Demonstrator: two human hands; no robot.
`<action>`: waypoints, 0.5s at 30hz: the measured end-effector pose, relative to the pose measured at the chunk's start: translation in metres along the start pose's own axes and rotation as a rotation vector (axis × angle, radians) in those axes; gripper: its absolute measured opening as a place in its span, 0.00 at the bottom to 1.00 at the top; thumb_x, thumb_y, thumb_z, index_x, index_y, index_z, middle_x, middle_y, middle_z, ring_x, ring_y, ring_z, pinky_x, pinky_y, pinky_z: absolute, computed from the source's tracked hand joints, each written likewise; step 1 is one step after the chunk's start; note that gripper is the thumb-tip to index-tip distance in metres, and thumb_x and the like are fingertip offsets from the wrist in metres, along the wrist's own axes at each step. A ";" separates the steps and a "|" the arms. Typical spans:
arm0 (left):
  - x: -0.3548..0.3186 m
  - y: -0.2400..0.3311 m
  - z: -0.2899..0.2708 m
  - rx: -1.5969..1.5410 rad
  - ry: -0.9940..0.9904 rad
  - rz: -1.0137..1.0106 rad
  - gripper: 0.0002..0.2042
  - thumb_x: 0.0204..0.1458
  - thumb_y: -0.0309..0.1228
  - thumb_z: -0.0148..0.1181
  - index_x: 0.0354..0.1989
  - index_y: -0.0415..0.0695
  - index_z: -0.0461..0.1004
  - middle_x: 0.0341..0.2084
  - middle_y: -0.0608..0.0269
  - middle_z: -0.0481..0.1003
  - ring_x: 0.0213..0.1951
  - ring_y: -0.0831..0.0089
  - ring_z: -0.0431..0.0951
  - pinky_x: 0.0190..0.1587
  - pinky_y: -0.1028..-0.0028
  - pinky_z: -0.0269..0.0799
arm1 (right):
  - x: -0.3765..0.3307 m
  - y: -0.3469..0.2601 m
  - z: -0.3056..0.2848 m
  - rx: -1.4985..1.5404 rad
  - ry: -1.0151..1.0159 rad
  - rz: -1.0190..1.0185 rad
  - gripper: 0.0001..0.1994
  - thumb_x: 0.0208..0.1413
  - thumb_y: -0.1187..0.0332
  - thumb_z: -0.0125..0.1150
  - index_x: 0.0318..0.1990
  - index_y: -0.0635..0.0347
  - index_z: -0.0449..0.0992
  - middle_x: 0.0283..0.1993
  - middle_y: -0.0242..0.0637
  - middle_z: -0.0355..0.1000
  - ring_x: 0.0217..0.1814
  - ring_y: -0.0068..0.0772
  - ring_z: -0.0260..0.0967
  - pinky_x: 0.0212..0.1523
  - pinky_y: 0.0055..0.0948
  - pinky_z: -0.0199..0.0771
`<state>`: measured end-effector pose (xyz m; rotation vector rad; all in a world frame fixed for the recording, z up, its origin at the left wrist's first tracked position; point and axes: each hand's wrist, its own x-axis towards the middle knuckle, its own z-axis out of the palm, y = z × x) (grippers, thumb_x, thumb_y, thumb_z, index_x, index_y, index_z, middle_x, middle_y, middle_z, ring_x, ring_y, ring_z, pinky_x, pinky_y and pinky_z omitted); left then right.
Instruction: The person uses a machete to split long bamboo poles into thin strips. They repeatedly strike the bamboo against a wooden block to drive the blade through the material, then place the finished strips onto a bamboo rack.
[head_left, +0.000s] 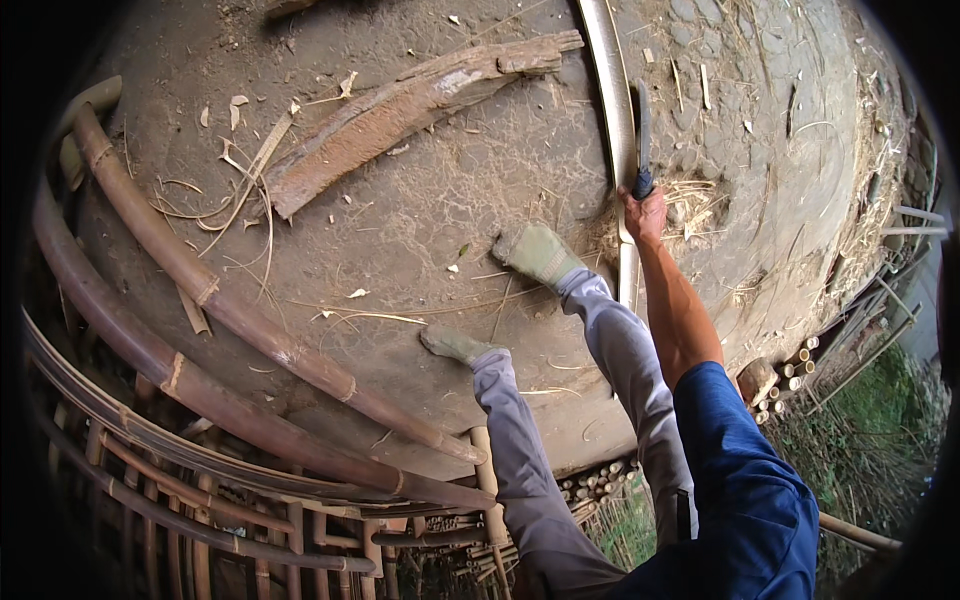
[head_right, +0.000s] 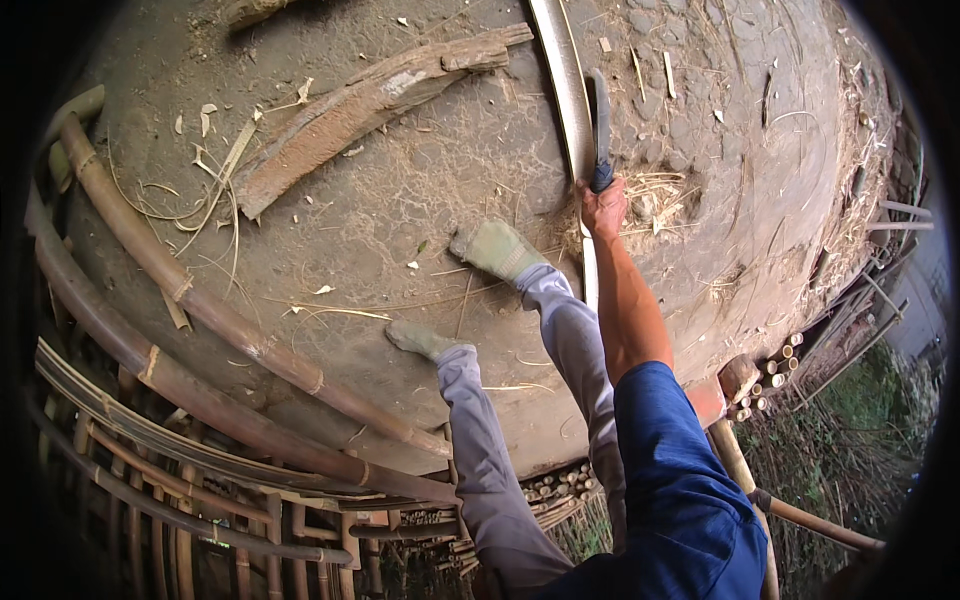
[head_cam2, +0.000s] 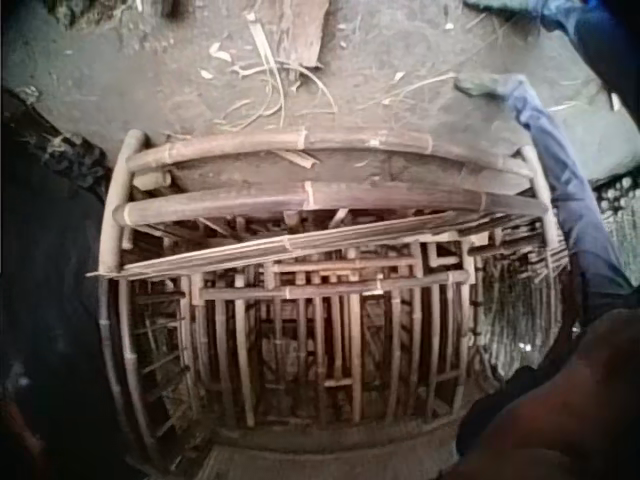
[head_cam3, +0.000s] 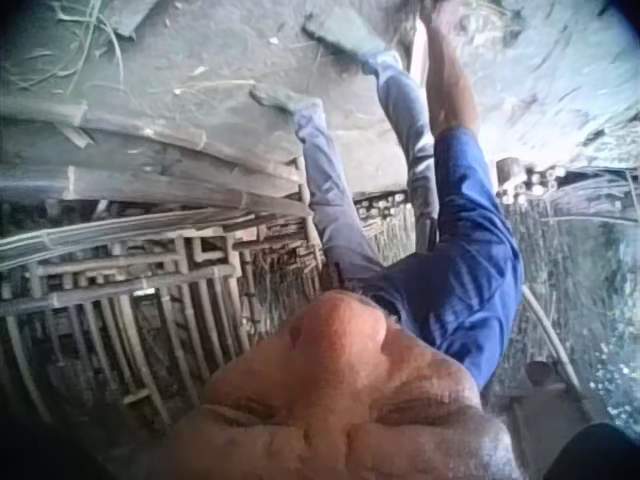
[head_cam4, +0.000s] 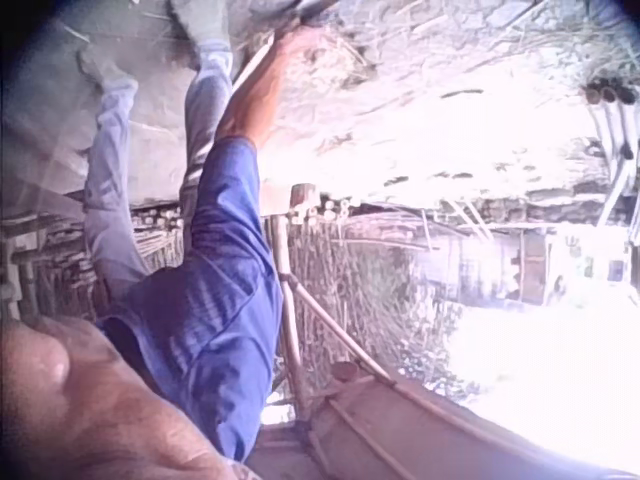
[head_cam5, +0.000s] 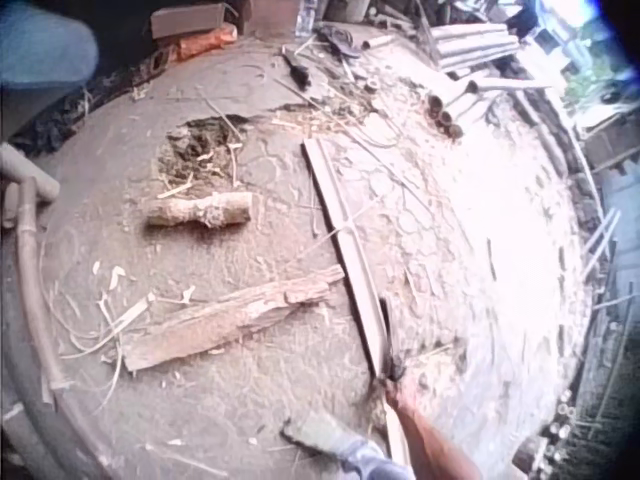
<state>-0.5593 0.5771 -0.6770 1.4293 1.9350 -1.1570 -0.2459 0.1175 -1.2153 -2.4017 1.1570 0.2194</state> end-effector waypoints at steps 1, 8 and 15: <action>-0.001 0.001 -0.001 -0.002 0.006 0.001 0.16 0.61 0.41 0.55 0.40 0.37 0.73 0.32 0.58 0.78 0.37 0.67 0.79 0.43 0.69 0.73 | 0.002 -0.006 -0.005 0.060 -0.036 0.066 0.28 0.46 0.47 0.74 0.37 0.63 0.69 0.31 0.45 0.73 0.32 0.43 0.71 0.33 0.41 0.71; -0.033 0.042 -0.028 -0.018 0.047 0.188 0.16 0.61 0.40 0.56 0.41 0.37 0.73 0.33 0.59 0.78 0.36 0.70 0.79 0.43 0.71 0.73 | -0.014 -0.071 -0.121 0.353 -0.560 0.214 0.26 0.48 0.56 0.71 0.46 0.67 0.73 0.36 0.46 0.75 0.37 0.40 0.72 0.41 0.37 0.72; -0.106 0.170 -0.031 -0.267 -0.037 0.868 0.15 0.62 0.35 0.55 0.47 0.33 0.71 0.39 0.56 0.77 0.42 0.70 0.76 0.49 0.72 0.72 | -0.071 -0.158 -0.351 0.320 -0.624 -0.186 0.28 0.44 0.64 0.67 0.54 0.66 0.68 0.40 0.46 0.74 0.41 0.42 0.70 0.47 0.37 0.71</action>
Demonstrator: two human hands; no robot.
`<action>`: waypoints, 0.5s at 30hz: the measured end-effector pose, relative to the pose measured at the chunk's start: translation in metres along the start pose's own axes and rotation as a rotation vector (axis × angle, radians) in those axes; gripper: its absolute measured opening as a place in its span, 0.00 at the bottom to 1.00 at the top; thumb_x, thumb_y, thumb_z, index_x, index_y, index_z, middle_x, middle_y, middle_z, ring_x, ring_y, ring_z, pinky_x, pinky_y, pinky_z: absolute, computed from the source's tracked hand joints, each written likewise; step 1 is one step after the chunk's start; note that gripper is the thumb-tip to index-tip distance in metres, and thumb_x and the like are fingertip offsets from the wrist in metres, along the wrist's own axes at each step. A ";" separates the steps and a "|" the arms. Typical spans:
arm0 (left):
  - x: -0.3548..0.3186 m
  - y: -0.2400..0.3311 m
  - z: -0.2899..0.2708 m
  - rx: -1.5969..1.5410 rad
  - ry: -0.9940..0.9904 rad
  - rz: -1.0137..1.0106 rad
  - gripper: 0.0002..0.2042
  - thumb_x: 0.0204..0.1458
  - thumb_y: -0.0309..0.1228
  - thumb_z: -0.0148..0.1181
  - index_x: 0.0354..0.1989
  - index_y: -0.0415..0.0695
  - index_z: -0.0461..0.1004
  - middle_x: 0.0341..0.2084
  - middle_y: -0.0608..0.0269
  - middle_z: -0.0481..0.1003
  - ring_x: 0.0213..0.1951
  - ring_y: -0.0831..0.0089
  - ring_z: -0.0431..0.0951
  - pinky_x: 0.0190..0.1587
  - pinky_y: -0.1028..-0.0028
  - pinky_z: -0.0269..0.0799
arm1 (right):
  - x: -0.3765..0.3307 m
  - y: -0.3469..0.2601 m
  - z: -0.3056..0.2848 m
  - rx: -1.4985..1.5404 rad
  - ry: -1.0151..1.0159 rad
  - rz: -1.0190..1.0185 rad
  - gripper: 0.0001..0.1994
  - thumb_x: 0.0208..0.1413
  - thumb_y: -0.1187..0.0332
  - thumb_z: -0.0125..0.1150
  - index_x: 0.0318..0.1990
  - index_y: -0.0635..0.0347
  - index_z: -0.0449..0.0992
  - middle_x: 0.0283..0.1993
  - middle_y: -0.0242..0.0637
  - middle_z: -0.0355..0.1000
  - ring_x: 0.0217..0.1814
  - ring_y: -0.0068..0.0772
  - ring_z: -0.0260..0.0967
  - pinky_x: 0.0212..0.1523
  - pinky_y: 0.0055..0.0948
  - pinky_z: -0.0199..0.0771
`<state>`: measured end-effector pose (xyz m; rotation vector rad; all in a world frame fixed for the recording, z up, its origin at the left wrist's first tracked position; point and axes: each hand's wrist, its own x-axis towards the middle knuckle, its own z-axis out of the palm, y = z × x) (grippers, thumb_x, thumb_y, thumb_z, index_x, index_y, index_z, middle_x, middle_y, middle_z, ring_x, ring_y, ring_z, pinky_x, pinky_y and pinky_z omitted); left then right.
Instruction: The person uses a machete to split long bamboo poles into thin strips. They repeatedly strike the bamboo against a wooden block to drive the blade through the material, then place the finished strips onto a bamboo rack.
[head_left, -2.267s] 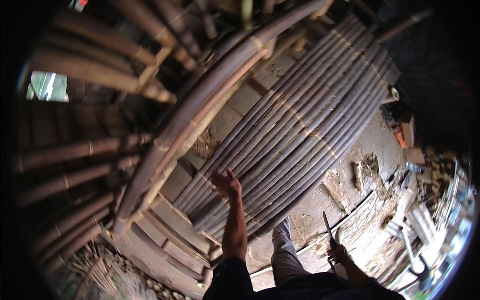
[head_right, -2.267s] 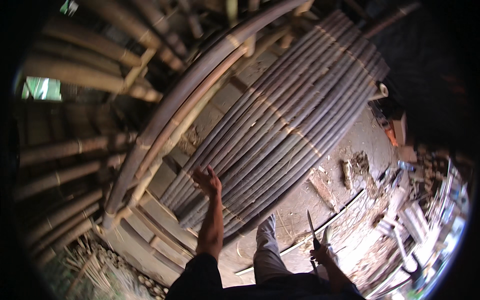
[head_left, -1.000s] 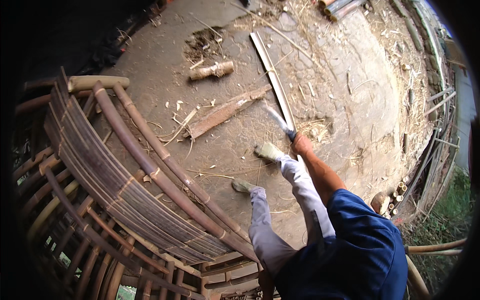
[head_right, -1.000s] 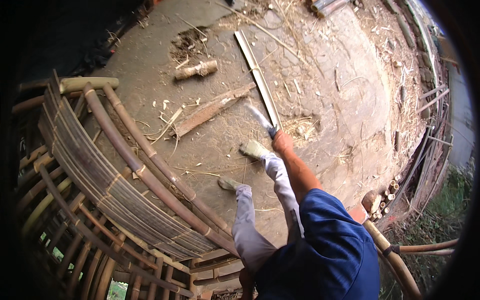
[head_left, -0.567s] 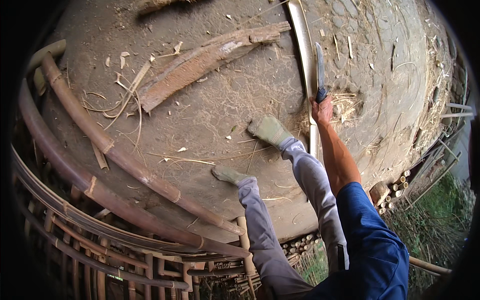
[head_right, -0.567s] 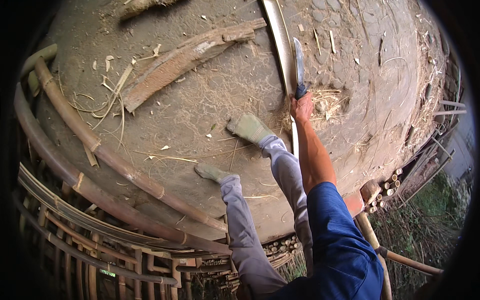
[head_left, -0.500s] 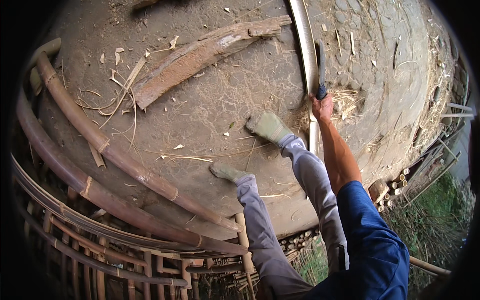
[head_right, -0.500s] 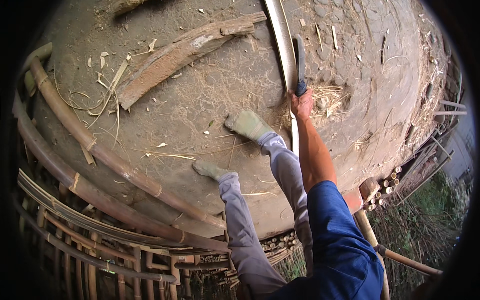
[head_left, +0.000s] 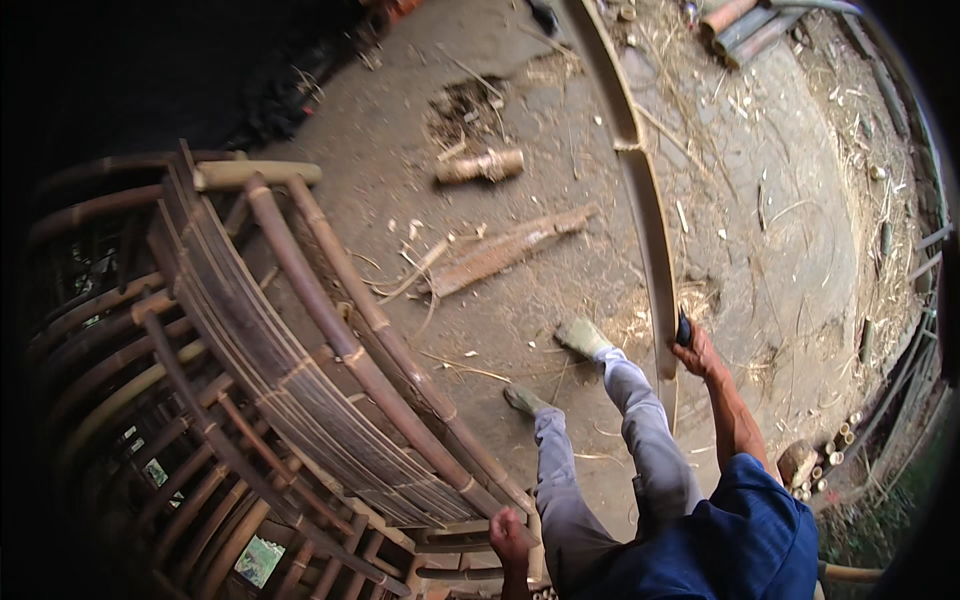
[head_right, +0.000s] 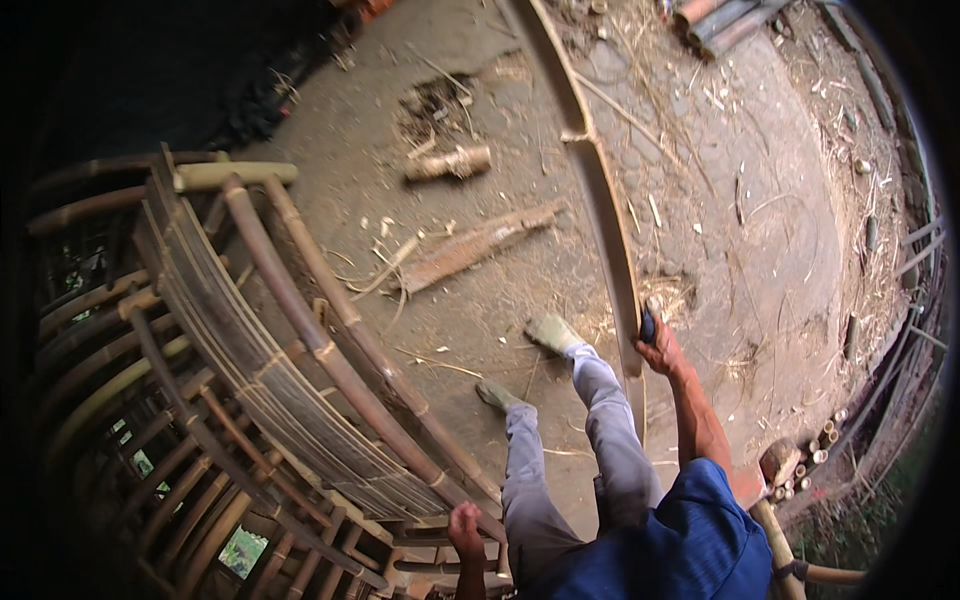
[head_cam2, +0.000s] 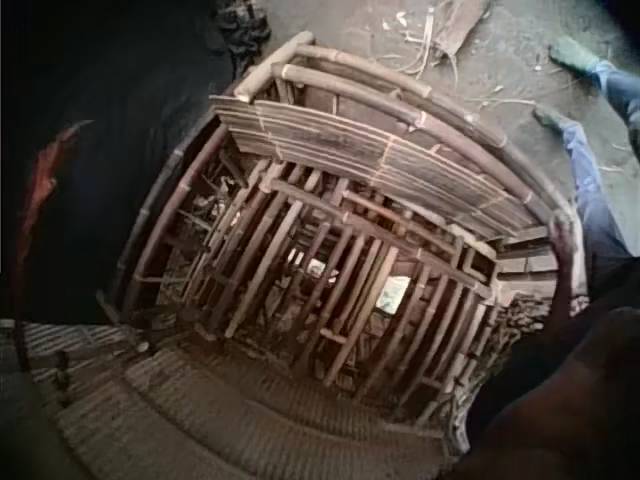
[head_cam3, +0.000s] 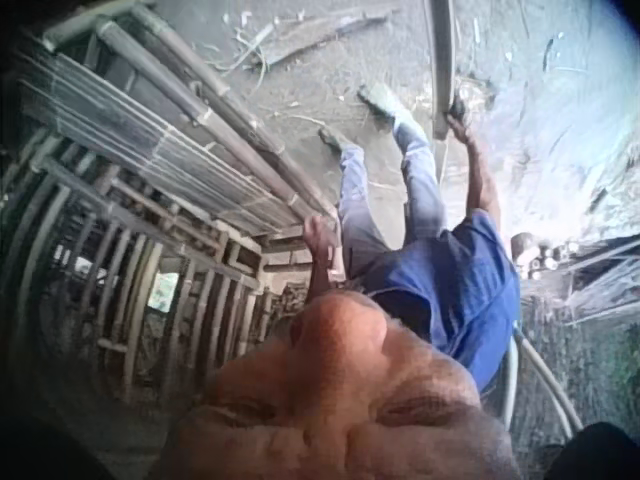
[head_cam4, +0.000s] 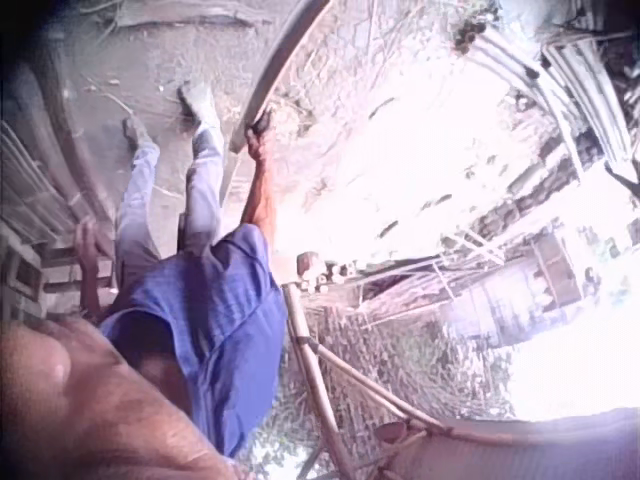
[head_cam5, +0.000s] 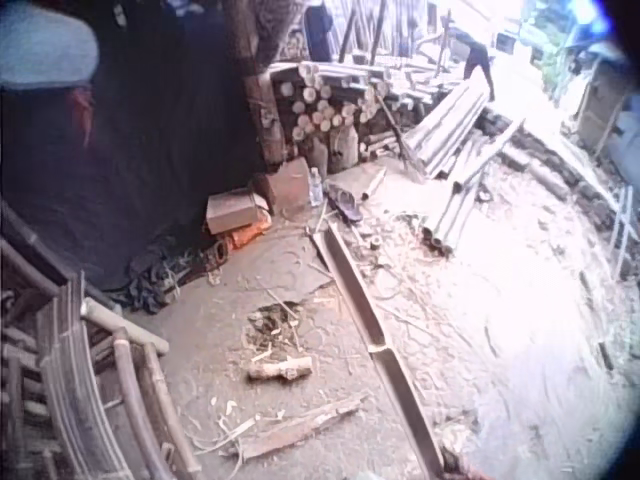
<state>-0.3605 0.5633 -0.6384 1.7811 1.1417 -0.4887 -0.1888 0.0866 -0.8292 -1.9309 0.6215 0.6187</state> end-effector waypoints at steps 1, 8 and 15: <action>0.010 0.040 0.004 -0.052 -0.001 0.145 0.16 0.62 0.35 0.55 0.49 0.33 0.70 0.41 0.55 0.76 0.43 0.69 0.76 0.50 0.71 0.71 | -0.017 -0.025 -0.021 0.021 -0.075 -0.027 0.28 0.43 0.66 0.67 0.53 0.66 0.69 0.38 0.43 0.73 0.39 0.38 0.68 0.45 0.36 0.71; 0.009 0.378 -0.093 -0.454 -0.020 0.856 0.37 0.62 0.60 0.38 0.73 0.47 0.48 0.70 0.54 0.55 0.71 0.58 0.54 0.71 0.55 0.42 | -0.151 -0.236 -0.080 0.036 -0.523 -0.238 0.22 0.41 0.64 0.70 0.44 0.63 0.72 0.29 0.28 0.66 0.29 0.24 0.61 0.30 0.29 0.67; -0.147 0.509 -0.294 -1.012 -0.391 1.203 0.52 0.52 0.70 0.45 0.71 0.35 0.42 0.66 0.39 0.56 0.69 0.50 0.56 0.70 0.50 0.47 | -0.248 -0.295 -0.074 0.050 -0.633 -0.463 0.25 0.33 0.58 0.80 0.35 0.59 0.72 0.29 0.25 0.65 0.33 0.23 0.60 0.34 0.27 0.64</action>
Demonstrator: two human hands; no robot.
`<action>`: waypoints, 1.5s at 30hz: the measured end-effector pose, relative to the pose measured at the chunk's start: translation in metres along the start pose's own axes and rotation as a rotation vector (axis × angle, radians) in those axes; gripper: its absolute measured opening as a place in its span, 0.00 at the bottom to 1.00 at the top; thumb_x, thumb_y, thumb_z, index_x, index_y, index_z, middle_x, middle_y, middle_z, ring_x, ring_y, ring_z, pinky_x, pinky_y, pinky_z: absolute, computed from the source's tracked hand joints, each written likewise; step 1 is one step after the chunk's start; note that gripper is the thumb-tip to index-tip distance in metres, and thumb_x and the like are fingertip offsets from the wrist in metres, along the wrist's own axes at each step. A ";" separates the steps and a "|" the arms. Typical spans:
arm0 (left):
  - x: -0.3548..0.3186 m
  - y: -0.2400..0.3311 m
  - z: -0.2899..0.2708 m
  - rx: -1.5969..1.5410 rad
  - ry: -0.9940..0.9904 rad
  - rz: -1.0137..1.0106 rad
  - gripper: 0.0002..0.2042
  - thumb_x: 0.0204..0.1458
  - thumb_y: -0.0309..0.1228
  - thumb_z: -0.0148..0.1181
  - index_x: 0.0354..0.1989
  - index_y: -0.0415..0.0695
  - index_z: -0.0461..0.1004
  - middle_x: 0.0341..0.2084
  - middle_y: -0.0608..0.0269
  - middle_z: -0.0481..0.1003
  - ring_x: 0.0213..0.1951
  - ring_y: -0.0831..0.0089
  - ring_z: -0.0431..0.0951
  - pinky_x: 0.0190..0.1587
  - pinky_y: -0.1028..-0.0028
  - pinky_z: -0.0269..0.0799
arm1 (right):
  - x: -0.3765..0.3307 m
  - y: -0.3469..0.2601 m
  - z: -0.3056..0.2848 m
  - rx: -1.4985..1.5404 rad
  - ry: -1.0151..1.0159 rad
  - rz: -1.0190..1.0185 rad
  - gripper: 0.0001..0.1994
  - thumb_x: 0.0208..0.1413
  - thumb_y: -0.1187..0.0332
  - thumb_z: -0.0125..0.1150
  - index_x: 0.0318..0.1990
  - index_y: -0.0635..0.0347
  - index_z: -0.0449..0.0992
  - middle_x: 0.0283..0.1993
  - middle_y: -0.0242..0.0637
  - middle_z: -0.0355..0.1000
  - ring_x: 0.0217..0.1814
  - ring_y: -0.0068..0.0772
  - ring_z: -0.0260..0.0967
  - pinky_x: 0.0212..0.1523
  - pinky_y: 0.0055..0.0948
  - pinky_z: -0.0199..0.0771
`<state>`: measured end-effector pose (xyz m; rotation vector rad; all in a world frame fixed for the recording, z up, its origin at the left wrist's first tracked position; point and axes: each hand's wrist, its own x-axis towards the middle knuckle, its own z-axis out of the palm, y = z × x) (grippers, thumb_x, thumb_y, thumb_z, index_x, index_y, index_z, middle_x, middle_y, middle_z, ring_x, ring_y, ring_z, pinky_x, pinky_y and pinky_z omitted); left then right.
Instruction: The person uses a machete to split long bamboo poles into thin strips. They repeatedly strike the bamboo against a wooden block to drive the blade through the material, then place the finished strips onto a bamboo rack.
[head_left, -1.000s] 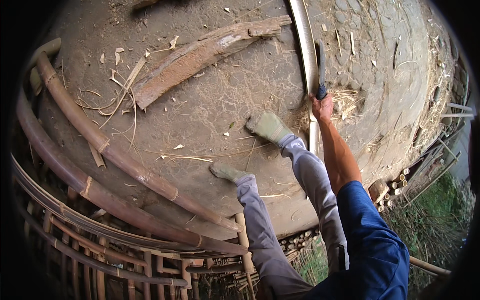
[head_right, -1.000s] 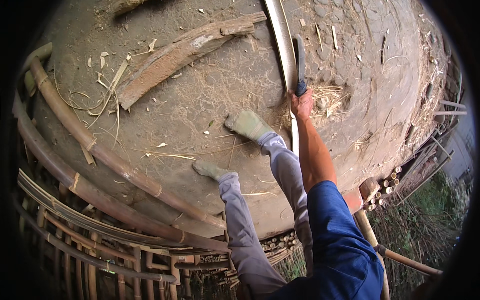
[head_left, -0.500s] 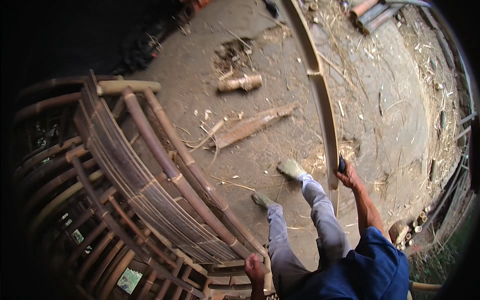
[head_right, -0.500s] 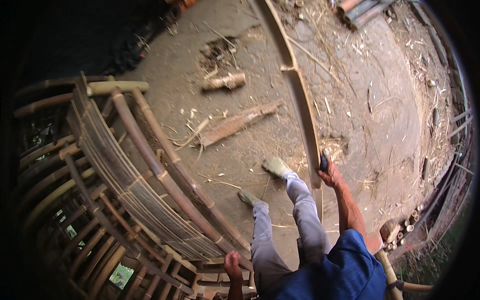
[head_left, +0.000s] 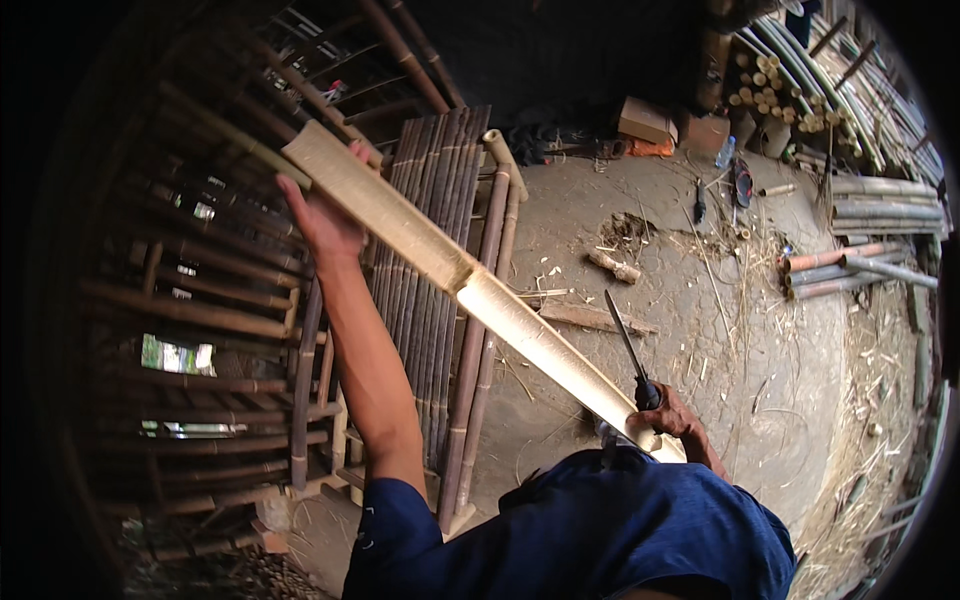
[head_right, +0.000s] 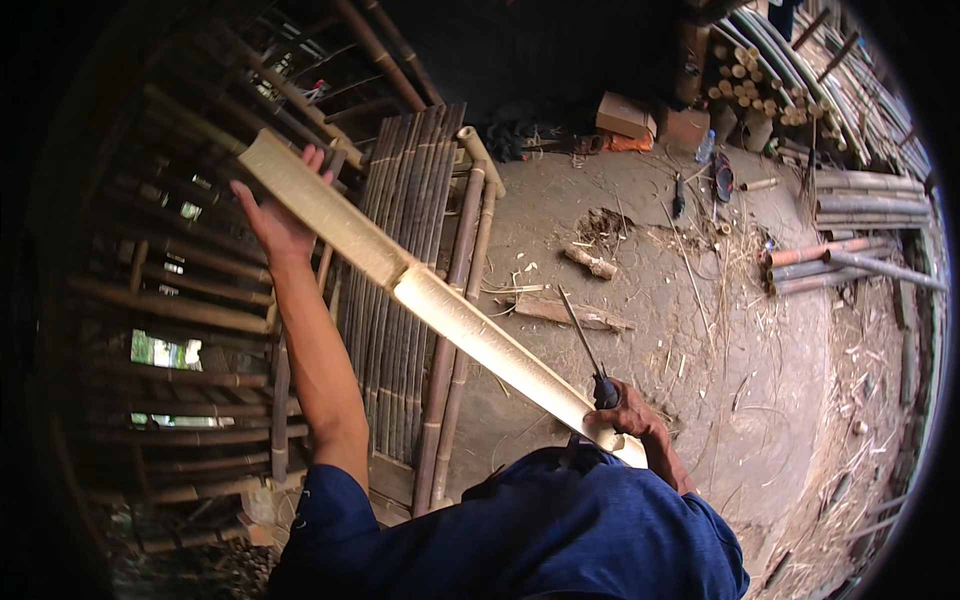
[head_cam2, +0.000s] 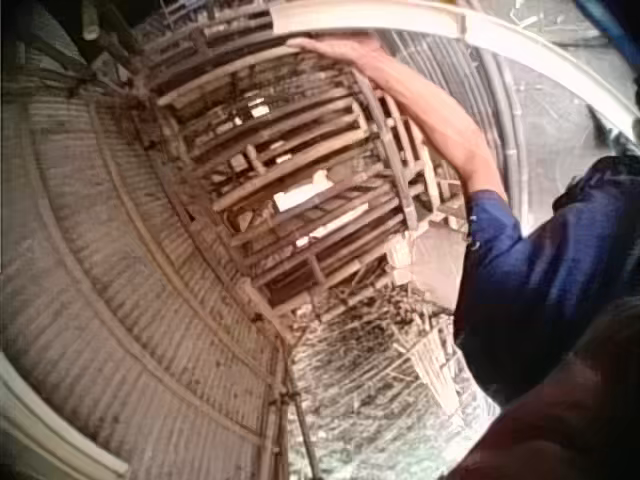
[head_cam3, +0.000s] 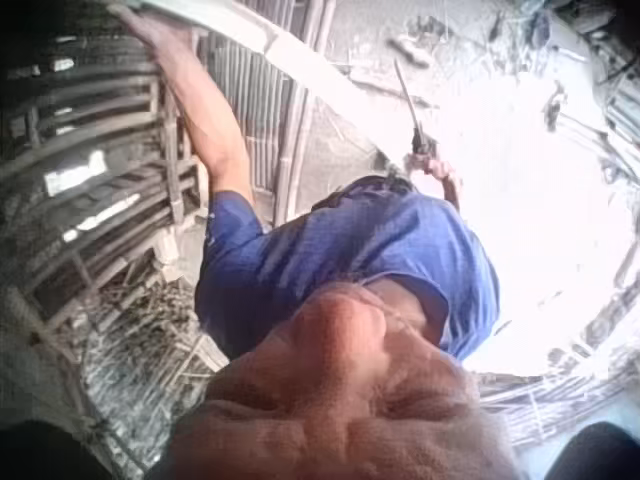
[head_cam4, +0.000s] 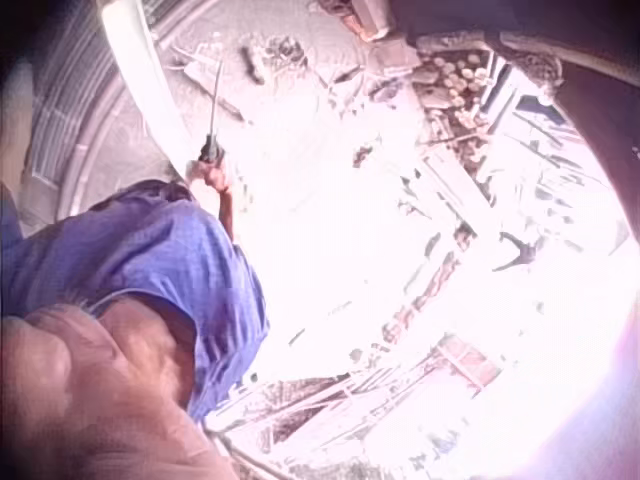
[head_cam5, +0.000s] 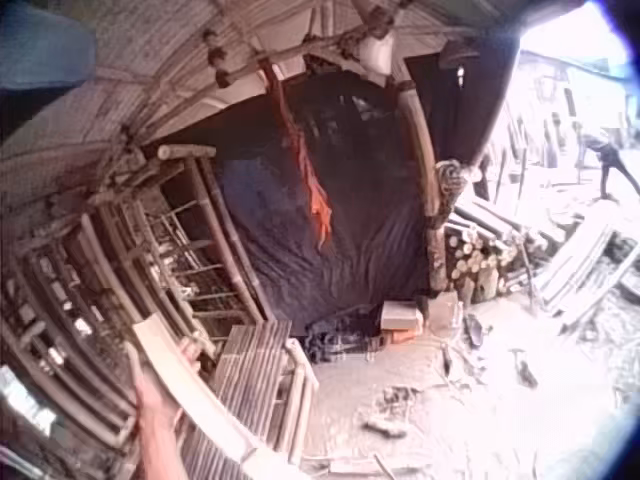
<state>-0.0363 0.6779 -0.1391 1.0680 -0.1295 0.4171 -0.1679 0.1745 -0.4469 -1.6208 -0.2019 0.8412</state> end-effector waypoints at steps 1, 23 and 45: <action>-0.022 0.037 0.004 -0.031 -0.079 0.082 0.51 0.53 0.69 0.46 0.69 0.33 0.46 0.65 0.39 0.59 0.66 0.51 0.60 0.70 0.50 0.47 | 0.002 -0.017 0.011 -0.029 -0.053 -0.033 0.25 0.33 0.58 0.80 0.35 0.59 0.72 0.29 0.25 0.65 0.33 0.23 0.60 0.35 0.27 0.64; -0.289 0.187 0.251 0.214 -0.200 1.119 0.07 0.53 0.29 0.63 0.36 0.44 0.71 0.18 0.78 0.61 0.19 0.87 0.57 0.23 0.81 0.53 | -0.212 -0.090 0.077 -0.015 0.438 -0.418 0.32 0.54 0.66 0.65 0.63 0.62 0.55 0.36 0.39 0.71 0.31 0.29 0.75 0.25 0.27 0.77; -0.327 0.038 0.391 0.651 0.079 1.241 0.33 0.54 0.46 0.66 0.61 0.40 0.57 0.45 0.64 0.59 0.44 0.74 0.60 0.49 0.72 0.61 | -0.287 -0.159 0.037 -0.630 0.436 -0.765 0.10 0.60 0.69 0.53 0.45 0.62 0.64 0.24 0.62 0.71 0.30 0.65 0.73 0.29 0.56 0.69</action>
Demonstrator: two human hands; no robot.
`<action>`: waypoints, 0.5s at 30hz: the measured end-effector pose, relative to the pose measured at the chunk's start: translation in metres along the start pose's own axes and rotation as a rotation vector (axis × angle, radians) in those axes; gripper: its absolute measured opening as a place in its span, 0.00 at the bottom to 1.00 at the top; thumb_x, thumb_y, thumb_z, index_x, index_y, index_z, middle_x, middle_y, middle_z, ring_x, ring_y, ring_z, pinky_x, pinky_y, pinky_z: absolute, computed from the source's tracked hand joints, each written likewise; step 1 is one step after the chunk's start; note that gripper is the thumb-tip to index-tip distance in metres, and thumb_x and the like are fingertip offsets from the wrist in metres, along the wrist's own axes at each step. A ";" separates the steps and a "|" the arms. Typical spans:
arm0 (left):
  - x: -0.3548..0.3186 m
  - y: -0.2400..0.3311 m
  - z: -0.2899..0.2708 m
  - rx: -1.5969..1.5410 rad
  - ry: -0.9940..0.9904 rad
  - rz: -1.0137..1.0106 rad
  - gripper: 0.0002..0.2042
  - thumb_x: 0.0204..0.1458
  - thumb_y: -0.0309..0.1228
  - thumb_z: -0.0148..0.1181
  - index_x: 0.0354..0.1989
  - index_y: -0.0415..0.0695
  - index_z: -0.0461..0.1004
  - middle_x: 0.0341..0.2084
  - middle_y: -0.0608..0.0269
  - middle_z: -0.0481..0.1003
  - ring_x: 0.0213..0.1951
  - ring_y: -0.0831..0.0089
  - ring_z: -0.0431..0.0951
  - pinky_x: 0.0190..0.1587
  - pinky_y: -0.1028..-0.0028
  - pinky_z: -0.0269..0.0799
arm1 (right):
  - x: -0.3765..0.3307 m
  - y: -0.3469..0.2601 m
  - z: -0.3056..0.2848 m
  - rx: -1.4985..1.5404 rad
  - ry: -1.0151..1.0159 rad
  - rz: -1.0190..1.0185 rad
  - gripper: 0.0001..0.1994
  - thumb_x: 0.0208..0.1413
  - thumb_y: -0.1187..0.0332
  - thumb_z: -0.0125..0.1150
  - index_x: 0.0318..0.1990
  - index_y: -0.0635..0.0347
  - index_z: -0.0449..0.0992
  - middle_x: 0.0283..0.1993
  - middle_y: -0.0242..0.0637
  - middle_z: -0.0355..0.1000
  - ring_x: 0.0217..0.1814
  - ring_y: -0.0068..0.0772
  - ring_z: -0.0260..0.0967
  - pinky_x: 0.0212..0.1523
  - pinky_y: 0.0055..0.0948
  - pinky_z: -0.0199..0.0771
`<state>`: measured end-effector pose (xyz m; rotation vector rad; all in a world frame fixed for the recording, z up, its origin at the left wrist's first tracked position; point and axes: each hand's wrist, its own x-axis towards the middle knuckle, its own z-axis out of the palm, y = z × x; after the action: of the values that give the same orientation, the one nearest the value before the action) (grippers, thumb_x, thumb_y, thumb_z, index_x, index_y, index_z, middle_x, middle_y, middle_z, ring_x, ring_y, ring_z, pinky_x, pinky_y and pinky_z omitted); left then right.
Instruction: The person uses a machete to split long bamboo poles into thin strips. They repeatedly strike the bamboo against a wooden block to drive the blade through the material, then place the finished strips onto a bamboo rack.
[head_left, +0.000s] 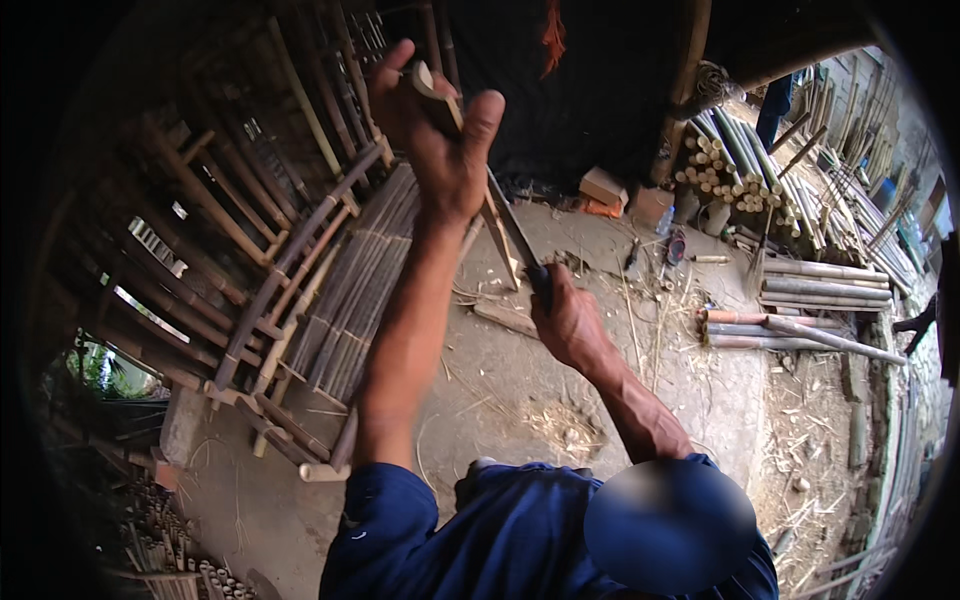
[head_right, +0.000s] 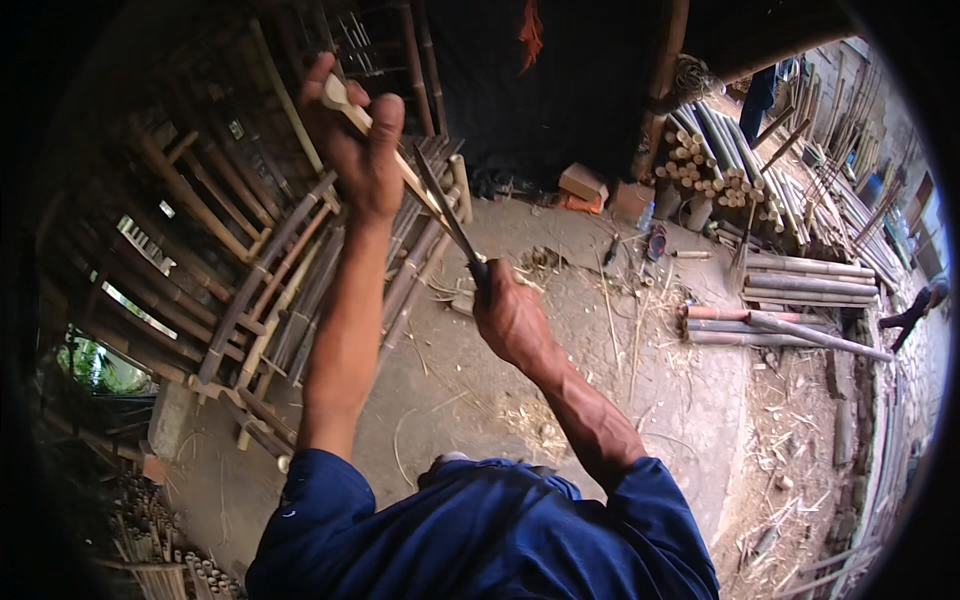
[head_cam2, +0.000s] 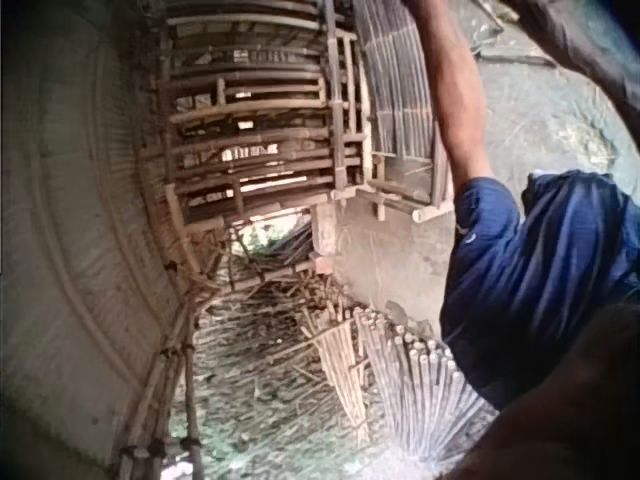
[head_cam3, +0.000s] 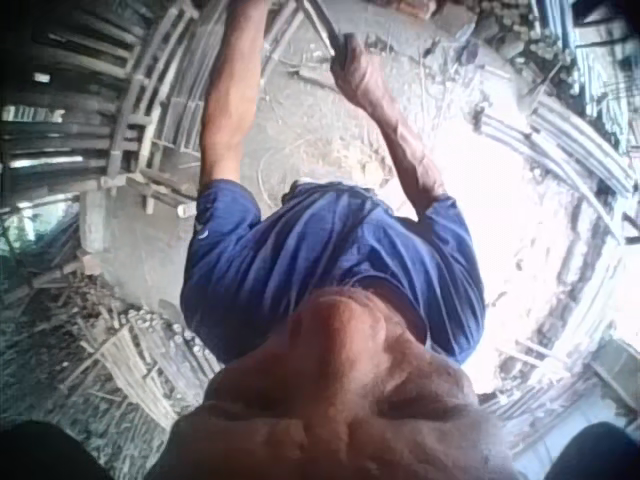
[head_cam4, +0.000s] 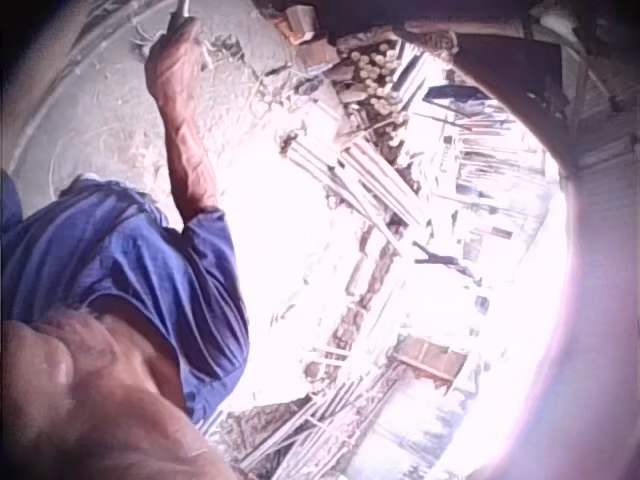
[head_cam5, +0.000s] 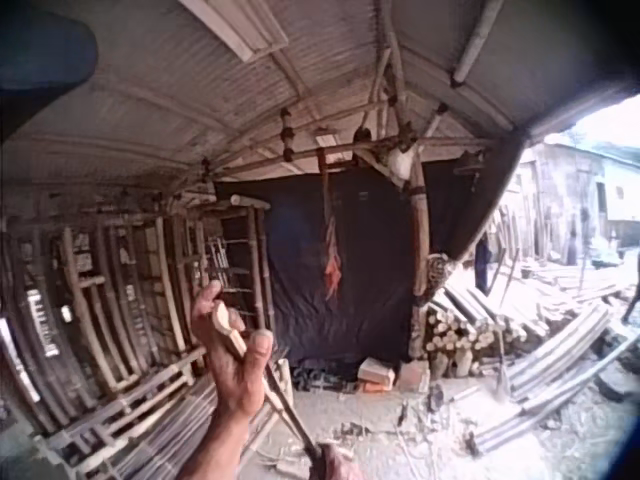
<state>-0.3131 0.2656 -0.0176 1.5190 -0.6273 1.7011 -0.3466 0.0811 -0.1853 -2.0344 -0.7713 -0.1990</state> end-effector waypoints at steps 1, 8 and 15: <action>-0.011 0.008 -0.010 0.046 -0.024 -0.006 0.33 0.53 0.51 0.66 0.55 0.39 0.61 0.50 0.58 0.56 0.50 0.68 0.56 0.53 0.66 0.58 | -0.007 -0.014 -0.008 0.053 -0.061 0.057 0.12 0.59 0.70 0.55 0.48 0.63 0.64 0.27 0.63 0.72 0.31 0.67 0.73 0.29 0.56 0.69; -0.033 0.037 -0.003 -0.020 -0.056 -0.027 0.25 0.56 0.53 0.60 0.43 0.43 0.62 0.61 0.53 0.50 0.60 0.58 0.49 0.63 0.54 0.43 | -0.034 -0.037 -0.013 0.099 0.264 -0.076 0.15 0.58 0.69 0.57 0.49 0.62 0.63 0.28 0.61 0.73 0.30 0.64 0.75 0.30 0.53 0.73; -0.091 0.076 -0.055 0.383 -0.100 -0.007 0.26 0.53 0.60 0.58 0.39 0.48 0.64 0.64 0.53 0.51 0.70 0.47 0.37 0.61 0.32 0.22 | -0.085 -0.005 0.049 -0.058 0.054 0.060 0.12 0.57 0.68 0.56 0.42 0.65 0.62 0.26 0.63 0.71 0.32 0.70 0.71 0.31 0.59 0.69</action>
<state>-0.4062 0.2445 -0.1069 1.8773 -0.3556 1.8219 -0.4248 0.0848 -0.2448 -2.0954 -0.6778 -0.2437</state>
